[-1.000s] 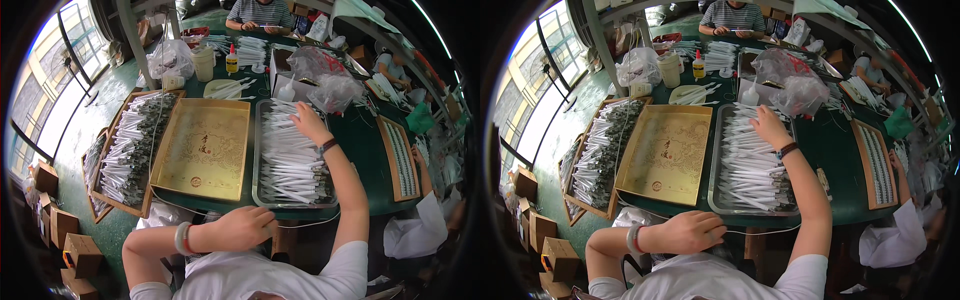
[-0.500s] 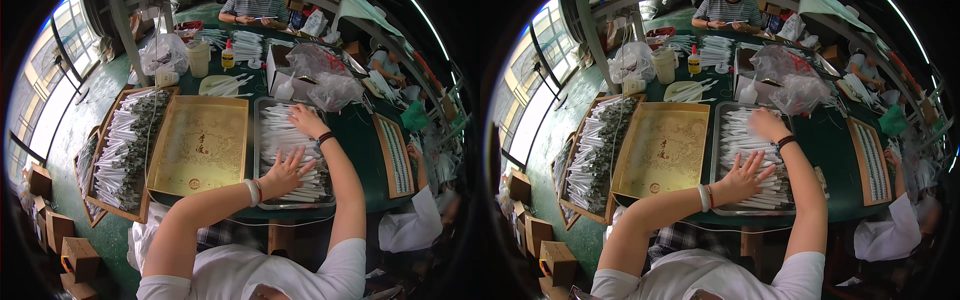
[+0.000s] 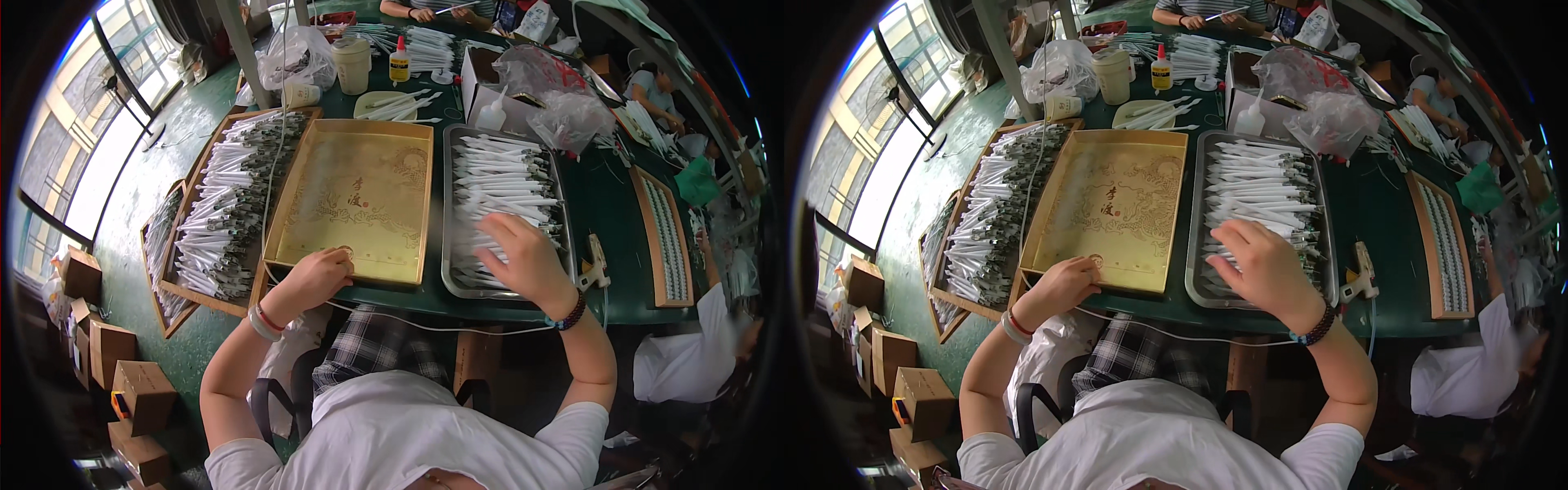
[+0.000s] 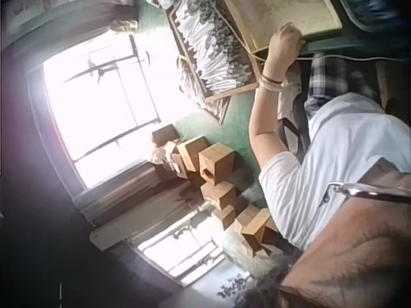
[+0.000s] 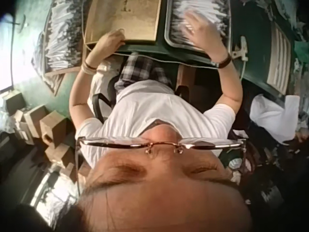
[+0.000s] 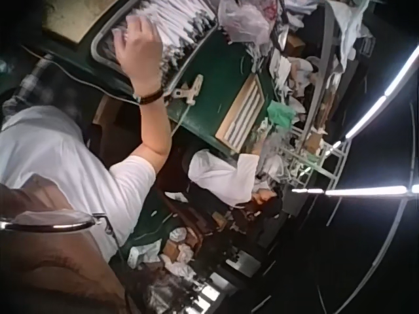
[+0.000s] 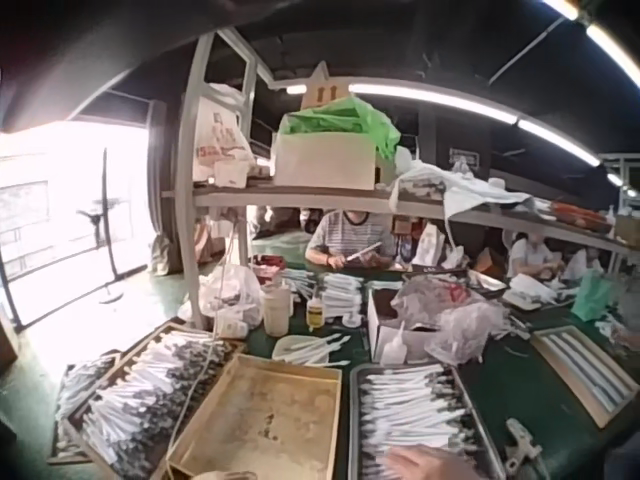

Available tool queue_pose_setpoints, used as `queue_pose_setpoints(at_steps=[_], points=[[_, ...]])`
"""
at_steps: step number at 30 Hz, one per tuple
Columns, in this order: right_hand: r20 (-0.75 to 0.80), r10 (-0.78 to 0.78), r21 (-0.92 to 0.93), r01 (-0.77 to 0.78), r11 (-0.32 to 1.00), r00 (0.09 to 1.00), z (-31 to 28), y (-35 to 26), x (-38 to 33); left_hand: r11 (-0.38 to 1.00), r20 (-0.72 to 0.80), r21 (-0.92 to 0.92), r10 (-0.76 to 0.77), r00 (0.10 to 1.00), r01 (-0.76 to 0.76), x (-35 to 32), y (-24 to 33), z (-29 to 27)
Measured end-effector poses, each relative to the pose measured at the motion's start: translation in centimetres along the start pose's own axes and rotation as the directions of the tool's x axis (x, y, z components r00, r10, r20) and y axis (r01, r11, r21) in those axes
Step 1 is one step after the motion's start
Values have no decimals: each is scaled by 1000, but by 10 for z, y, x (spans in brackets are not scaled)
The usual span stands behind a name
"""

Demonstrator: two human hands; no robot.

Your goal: Gluing electronic components into plastic housings using a hot glue gun at a factory workstation.

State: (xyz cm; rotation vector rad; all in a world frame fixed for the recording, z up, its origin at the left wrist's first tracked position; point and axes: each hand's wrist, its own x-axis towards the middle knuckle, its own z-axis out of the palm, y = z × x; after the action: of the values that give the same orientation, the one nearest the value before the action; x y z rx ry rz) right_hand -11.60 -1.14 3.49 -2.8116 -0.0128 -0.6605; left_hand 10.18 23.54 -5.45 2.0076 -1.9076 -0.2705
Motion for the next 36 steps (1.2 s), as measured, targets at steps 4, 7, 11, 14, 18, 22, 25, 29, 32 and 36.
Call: queue_pose_setpoints(at_steps=[4, 7, 11, 14, 18, 22, 25, 29, 32, 36], points=[[-94, 88, 116, -77, 990, 992, 12, -27, -18, 998, -165, 20, 55, 985, -52, -1, 7, 0], [-13, 322, 318, -302, 899, 947, 14, -35, -32, 999, -204, 10, 43, 978, -42, 0, 27, -11], [168, 510, 653, -483, 584, 843, 18, -34, -43, 991, -236, 45, 130, 963, -123, 4, 55, -24], [196, 516, 865, -395, 310, 834, 25, -46, -45, 968, -255, 110, 245, 935, -223, 6, 83, -32], [46, 607, 933, -252, 258, 793, 4, -58, -58, 875, -169, 230, 468, 867, -427, 15, 117, -44], [-105, 884, 963, -174, 204, 455, -45, -82, -110, 701, -332, 507, 696, 637, -502, 23, 172, -47], [-59, 954, 998, 49, 47, 294, -115, -80, -203, 481, -443, 492, 856, 267, -725, 13, 187, -40], [-406, 913, 869, -329, 370, -44, -214, -105, -337, 435, -406, 360, 870, 281, -825, 1, 184, -22], [-434, 880, 819, -491, 296, -192, -265, -128, -475, 496, -390, 311, 844, 367, -811, -3, 184, -10], [-192, 884, 903, -429, -11, -426, -276, -164, -640, 524, -335, 229, 834, 439, -820, -8, 175, 10]])
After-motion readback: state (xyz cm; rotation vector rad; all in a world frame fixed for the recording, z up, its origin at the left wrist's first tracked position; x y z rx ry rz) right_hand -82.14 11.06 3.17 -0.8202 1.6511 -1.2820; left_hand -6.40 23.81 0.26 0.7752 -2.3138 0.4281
